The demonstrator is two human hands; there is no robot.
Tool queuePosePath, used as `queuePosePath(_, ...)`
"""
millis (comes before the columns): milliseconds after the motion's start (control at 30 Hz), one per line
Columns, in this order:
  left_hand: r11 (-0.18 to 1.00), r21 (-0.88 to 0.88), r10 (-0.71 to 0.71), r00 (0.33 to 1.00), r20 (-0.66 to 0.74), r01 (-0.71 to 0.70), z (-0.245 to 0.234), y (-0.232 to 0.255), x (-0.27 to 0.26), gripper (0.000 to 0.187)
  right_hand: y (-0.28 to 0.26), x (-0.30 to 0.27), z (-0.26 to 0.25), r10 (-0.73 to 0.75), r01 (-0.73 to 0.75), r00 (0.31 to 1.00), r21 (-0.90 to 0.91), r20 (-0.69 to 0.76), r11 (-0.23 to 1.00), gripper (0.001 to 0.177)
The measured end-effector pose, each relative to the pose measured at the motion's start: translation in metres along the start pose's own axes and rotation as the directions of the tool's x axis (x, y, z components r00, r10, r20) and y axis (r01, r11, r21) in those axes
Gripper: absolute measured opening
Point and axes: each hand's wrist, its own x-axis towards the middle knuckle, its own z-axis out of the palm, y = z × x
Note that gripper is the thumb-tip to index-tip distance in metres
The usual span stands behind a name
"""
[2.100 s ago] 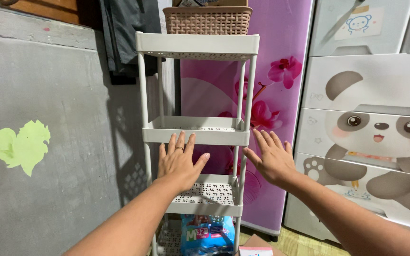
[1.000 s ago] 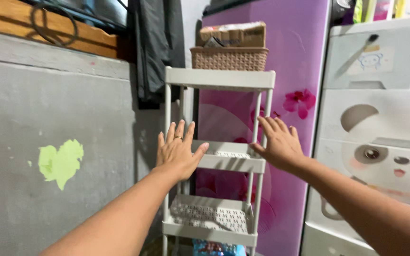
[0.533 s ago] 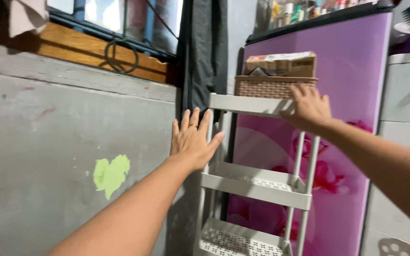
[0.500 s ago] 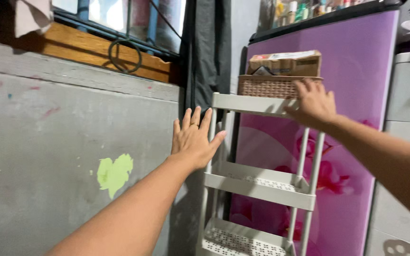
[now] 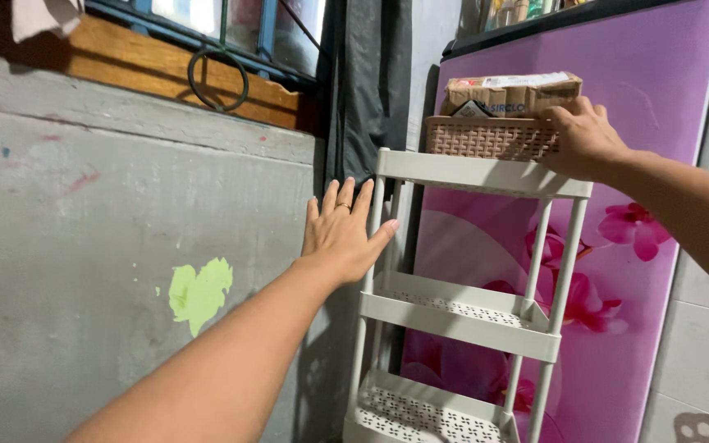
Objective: The person removes items from a white plastic shelving unit, including a basket and packages, then disassembles the unit by detaching shelves and vertical poles. The components are placed on the floor next to a purple cabinet.
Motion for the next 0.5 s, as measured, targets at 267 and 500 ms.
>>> queuePosePath(267, 0.999, -0.019, -0.028, 0.997, 0.068, 0.03, 0.026, 0.01, -0.002, 0.084, 0.004, 0.024, -0.004, 0.041, -0.054, 0.992, 0.106, 0.116, 0.993, 0.081)
queuePosePath(500, 0.999, -0.014, -0.044, 0.993, 0.107, 0.046, 0.027, 0.003, -0.001, 0.085, 0.003, 0.025, -0.031, 0.148, -0.212, 0.954, 0.236, 0.26, 0.948, 0.056)
